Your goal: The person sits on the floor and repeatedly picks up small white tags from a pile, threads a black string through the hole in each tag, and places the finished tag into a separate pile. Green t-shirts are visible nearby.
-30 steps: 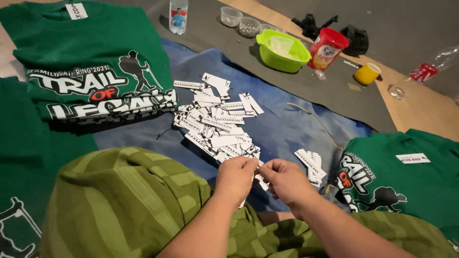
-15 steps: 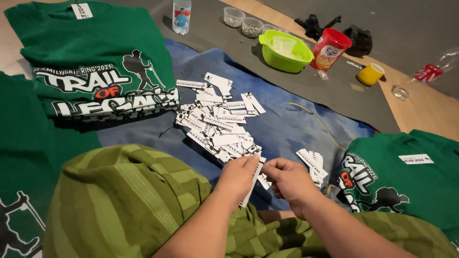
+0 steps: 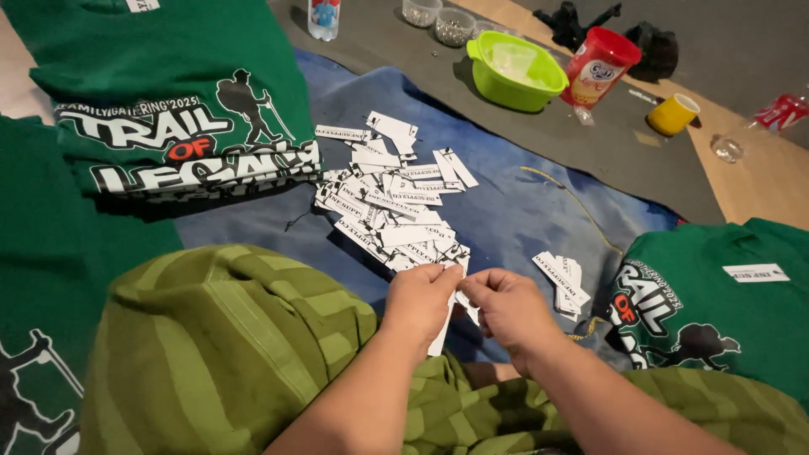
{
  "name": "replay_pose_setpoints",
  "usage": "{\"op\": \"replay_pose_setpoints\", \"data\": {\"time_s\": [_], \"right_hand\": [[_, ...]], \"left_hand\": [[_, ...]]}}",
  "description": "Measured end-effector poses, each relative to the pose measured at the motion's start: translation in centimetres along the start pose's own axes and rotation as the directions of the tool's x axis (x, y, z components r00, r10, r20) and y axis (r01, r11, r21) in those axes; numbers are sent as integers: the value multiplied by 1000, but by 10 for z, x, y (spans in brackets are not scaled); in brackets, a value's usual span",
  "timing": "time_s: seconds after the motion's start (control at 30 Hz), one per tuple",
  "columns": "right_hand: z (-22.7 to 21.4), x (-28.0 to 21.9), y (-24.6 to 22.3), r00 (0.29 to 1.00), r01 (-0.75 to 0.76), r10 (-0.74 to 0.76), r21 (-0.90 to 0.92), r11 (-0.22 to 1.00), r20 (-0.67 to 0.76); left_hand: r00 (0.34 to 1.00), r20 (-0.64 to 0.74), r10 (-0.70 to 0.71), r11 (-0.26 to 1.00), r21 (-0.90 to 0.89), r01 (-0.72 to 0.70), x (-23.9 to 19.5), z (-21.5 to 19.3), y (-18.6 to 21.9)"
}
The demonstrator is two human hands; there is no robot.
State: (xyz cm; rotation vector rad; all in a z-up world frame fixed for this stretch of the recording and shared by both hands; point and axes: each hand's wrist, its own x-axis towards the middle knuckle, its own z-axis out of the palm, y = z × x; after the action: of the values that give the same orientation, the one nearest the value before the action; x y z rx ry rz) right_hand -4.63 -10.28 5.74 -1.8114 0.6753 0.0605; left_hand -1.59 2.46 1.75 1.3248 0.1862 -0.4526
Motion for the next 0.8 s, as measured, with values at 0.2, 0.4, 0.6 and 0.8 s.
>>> {"op": "replay_pose_setpoints", "data": {"time_s": [0.2,0.4,0.6,0.8], "right_hand": [[5,7,5,994,62,-64,-29,998,-93],[5,16,12,994,55,-54,5,998,-100],[4,22,19,997,34,-27,107,994,-70],[8,18,12,999,-33,37,150,988,-21]], "left_hand": [[996,-69,60,986,158,-48,33,9,-36],[996,-31,-80,996,26,81,15,7,-11],[988,-56,-146,989,-26,145,9,7,4],[990,-55,-130,987,-102,124,15,9,-2]]}}
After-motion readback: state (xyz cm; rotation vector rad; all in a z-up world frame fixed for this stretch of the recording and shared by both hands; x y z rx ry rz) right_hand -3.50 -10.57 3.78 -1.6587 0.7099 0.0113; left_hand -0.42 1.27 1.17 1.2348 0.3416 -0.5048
